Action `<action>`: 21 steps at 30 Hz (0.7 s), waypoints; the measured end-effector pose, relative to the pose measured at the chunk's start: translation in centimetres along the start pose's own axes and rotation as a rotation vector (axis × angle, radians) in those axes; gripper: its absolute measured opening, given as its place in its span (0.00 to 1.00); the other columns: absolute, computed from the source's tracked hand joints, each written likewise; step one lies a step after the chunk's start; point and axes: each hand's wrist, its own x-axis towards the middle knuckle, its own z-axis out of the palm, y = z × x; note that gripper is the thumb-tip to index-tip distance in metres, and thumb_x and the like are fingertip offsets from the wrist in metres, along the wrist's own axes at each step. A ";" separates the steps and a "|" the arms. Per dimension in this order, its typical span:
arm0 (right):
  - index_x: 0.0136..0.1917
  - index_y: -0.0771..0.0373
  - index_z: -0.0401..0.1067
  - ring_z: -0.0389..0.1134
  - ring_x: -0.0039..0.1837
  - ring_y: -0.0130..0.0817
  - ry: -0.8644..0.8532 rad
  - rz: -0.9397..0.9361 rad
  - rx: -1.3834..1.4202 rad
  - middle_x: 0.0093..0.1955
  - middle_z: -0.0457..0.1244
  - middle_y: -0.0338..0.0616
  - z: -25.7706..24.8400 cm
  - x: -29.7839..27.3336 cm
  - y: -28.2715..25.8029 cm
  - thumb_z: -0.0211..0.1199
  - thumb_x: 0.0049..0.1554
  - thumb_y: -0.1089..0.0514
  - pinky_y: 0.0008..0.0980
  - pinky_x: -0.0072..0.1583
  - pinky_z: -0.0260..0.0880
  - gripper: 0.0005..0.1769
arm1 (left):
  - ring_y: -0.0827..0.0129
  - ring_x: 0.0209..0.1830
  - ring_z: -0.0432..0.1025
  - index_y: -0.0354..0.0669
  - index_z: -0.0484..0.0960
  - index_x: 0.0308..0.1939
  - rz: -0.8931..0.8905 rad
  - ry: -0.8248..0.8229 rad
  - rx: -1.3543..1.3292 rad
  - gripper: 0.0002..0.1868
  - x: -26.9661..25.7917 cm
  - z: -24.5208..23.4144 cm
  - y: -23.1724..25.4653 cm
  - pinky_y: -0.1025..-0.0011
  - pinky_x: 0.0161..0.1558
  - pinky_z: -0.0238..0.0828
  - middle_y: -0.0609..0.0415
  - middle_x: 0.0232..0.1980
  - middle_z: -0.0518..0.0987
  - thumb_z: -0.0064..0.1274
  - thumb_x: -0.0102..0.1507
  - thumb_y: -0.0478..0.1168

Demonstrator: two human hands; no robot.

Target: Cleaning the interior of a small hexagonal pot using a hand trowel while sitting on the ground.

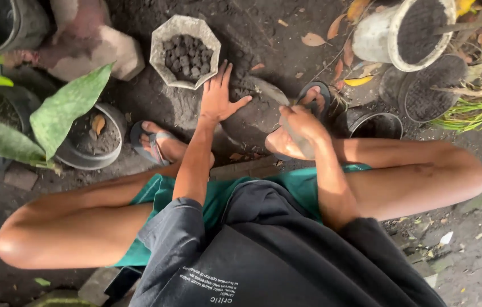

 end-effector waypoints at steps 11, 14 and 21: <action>0.50 0.69 0.71 0.64 0.28 0.39 0.175 -0.096 0.653 0.29 0.63 0.54 -0.5 -4.2 4.4 0.46 0.69 0.49 0.37 0.32 0.67 0.21 | 0.52 0.84 0.48 0.50 0.54 0.81 0.123 0.037 -0.077 0.52 7.0 2.7 2.7 0.50 0.79 0.48 0.50 0.84 0.48 0.51 0.64 0.73; 0.45 0.67 0.67 0.58 0.27 0.32 0.110 -0.119 0.868 0.33 0.62 0.49 -0.9 -4.3 4.9 0.48 0.68 0.51 0.31 0.31 0.61 0.18 | 0.51 0.70 0.54 0.49 0.69 0.69 0.208 0.096 -0.076 0.38 7.3 -0.1 4.1 0.50 0.74 0.49 0.51 0.70 0.59 0.56 0.62 0.64; 0.40 0.71 0.71 0.66 0.24 0.45 0.230 -0.355 0.720 0.24 0.62 0.58 -0.1 -1.8 4.1 0.45 0.71 0.55 0.42 0.27 0.68 0.24 | 0.64 0.54 0.68 0.51 0.72 0.65 0.442 0.121 0.178 0.49 2.3 2.1 0.3 0.54 0.61 0.62 0.55 0.53 0.69 0.33 0.58 0.83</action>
